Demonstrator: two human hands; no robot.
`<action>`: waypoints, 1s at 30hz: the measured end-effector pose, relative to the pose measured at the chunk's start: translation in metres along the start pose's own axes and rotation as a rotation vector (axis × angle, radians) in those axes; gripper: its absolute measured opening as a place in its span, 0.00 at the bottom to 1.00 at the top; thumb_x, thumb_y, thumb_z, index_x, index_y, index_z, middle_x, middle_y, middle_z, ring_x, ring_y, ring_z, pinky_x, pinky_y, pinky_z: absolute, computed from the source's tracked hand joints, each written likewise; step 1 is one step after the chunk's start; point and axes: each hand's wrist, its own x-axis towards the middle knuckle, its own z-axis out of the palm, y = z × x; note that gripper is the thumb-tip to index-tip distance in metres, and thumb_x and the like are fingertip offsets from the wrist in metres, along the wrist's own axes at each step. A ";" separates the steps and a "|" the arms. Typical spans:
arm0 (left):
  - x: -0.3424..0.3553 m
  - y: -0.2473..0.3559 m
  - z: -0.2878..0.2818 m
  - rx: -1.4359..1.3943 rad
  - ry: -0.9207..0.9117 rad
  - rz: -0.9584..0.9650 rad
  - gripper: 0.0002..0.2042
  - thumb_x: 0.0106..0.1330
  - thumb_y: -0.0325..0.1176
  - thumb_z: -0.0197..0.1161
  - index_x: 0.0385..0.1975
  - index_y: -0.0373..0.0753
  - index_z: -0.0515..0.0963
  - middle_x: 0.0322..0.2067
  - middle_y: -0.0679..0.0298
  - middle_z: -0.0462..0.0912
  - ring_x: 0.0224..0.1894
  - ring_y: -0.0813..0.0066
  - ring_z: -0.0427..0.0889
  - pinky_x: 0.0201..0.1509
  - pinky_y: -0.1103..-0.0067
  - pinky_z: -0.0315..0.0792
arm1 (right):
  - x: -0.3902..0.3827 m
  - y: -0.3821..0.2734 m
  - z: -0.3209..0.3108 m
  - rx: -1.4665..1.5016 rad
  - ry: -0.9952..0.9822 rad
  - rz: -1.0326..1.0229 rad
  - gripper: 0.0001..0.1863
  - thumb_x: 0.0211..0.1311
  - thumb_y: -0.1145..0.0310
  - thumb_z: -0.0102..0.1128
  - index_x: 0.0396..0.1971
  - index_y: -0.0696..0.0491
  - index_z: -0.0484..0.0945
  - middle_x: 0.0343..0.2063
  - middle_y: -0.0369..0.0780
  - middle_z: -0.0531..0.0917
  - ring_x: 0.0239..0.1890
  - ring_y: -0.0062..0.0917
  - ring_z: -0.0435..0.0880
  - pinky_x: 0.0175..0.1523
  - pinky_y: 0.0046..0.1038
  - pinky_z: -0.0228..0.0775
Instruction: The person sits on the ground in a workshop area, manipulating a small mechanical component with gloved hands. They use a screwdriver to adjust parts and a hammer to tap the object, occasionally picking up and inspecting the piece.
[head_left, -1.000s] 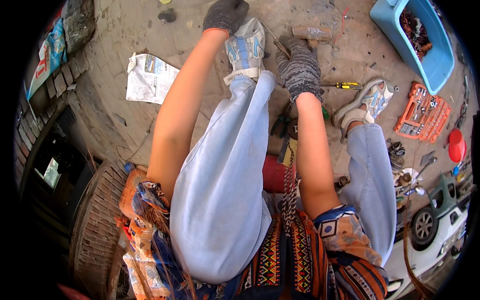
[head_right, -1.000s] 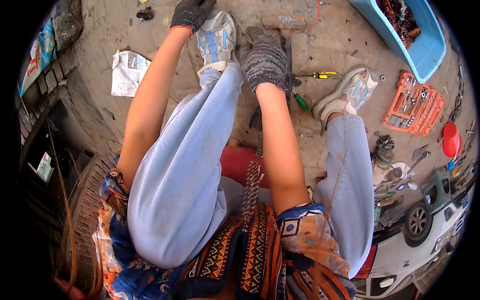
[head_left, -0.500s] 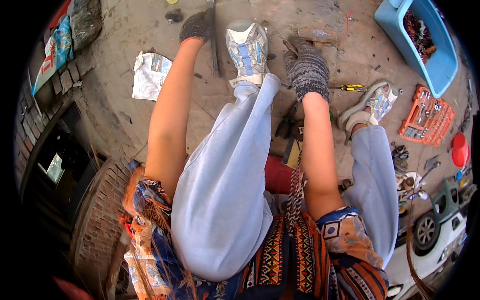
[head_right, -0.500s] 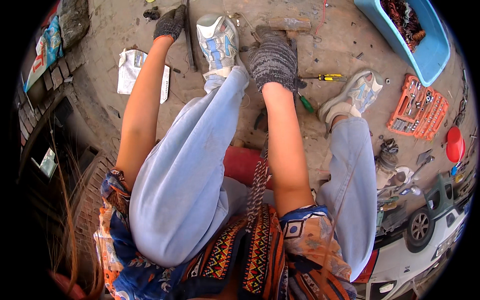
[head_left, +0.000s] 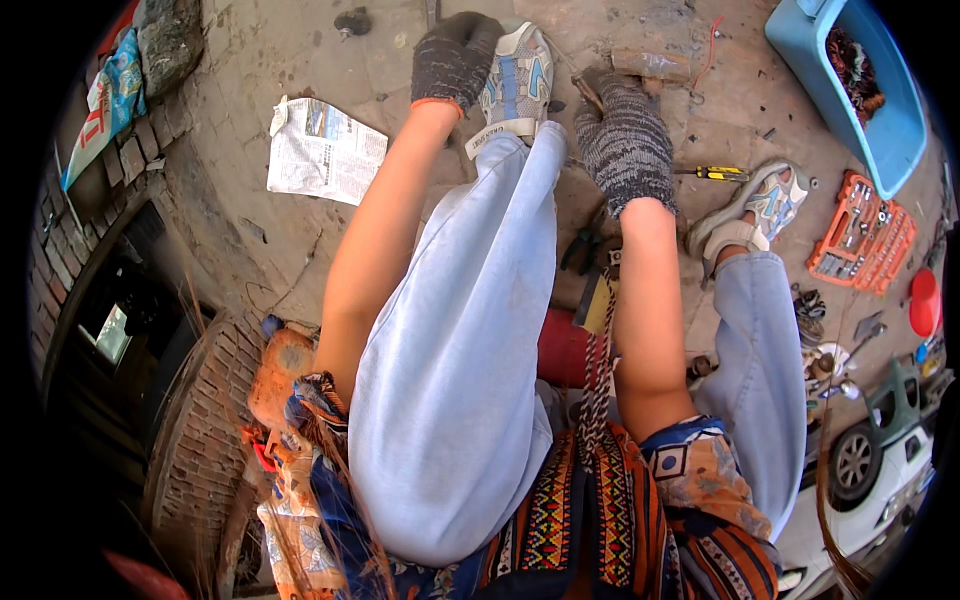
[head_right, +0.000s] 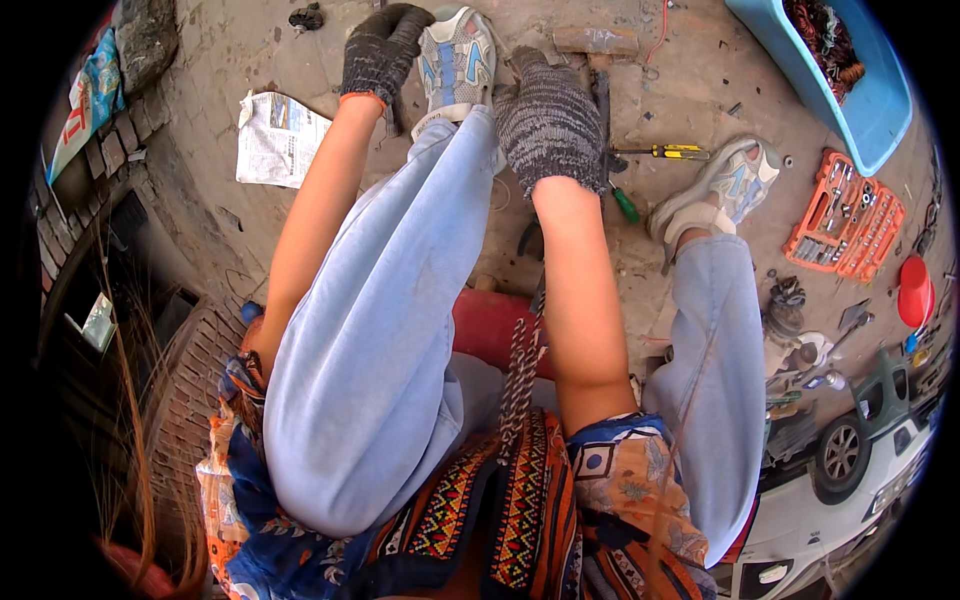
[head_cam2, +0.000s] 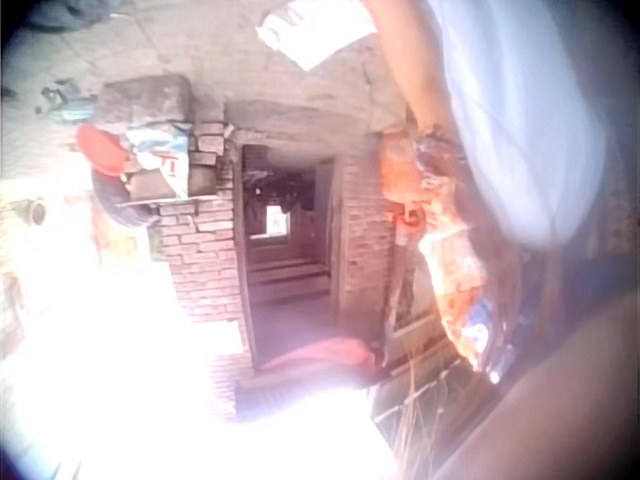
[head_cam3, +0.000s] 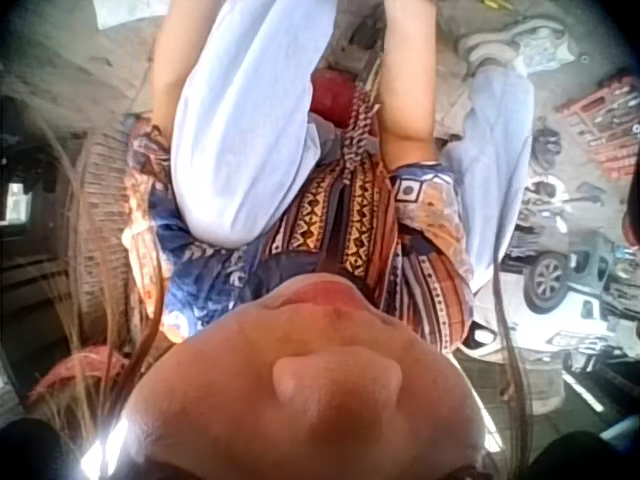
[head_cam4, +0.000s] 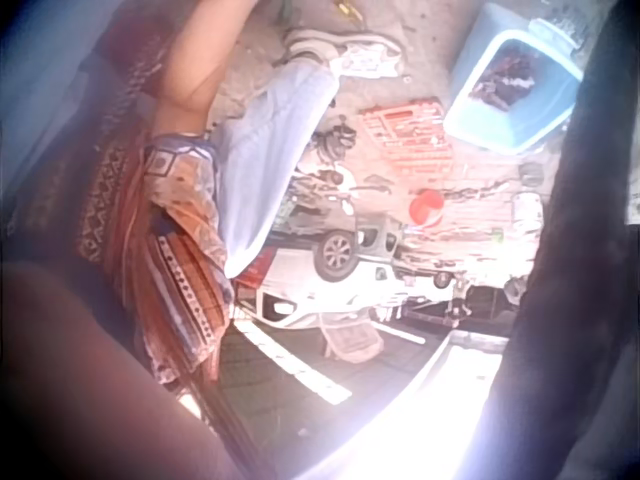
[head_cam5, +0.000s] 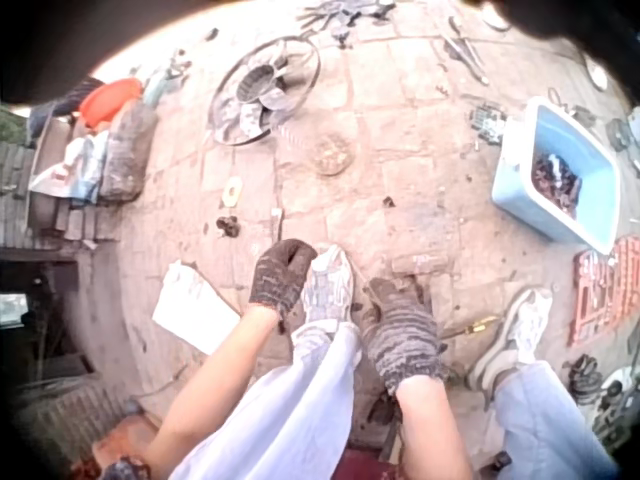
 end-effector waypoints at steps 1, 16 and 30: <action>-0.007 0.008 0.006 -0.091 -0.123 -0.046 0.15 0.59 0.44 0.54 0.35 0.40 0.79 0.35 0.52 0.80 0.39 0.53 0.78 0.44 0.67 0.70 | -0.001 0.000 0.001 0.004 -0.008 0.006 0.20 0.55 0.62 0.55 0.49 0.48 0.73 0.47 0.48 0.76 0.51 0.40 0.73 0.56 0.36 0.65; -0.056 0.046 0.025 -0.284 -0.434 -0.031 0.19 0.61 0.34 0.53 0.51 0.35 0.67 0.37 0.46 0.78 0.42 0.49 0.77 0.46 0.66 0.70 | 0.022 0.001 -0.009 0.051 -0.066 -0.050 0.18 0.55 0.58 0.54 0.43 0.51 0.78 0.41 0.46 0.80 0.45 0.39 0.78 0.52 0.36 0.68; -0.063 0.039 0.020 -0.358 -0.436 -0.100 0.19 0.61 0.32 0.58 0.52 0.38 0.68 0.43 0.54 0.79 0.45 0.67 0.79 0.51 0.74 0.70 | -0.003 -0.025 0.014 -0.064 0.007 0.016 0.16 0.55 0.66 0.48 0.44 0.53 0.72 0.40 0.49 0.78 0.44 0.39 0.78 0.45 0.38 0.70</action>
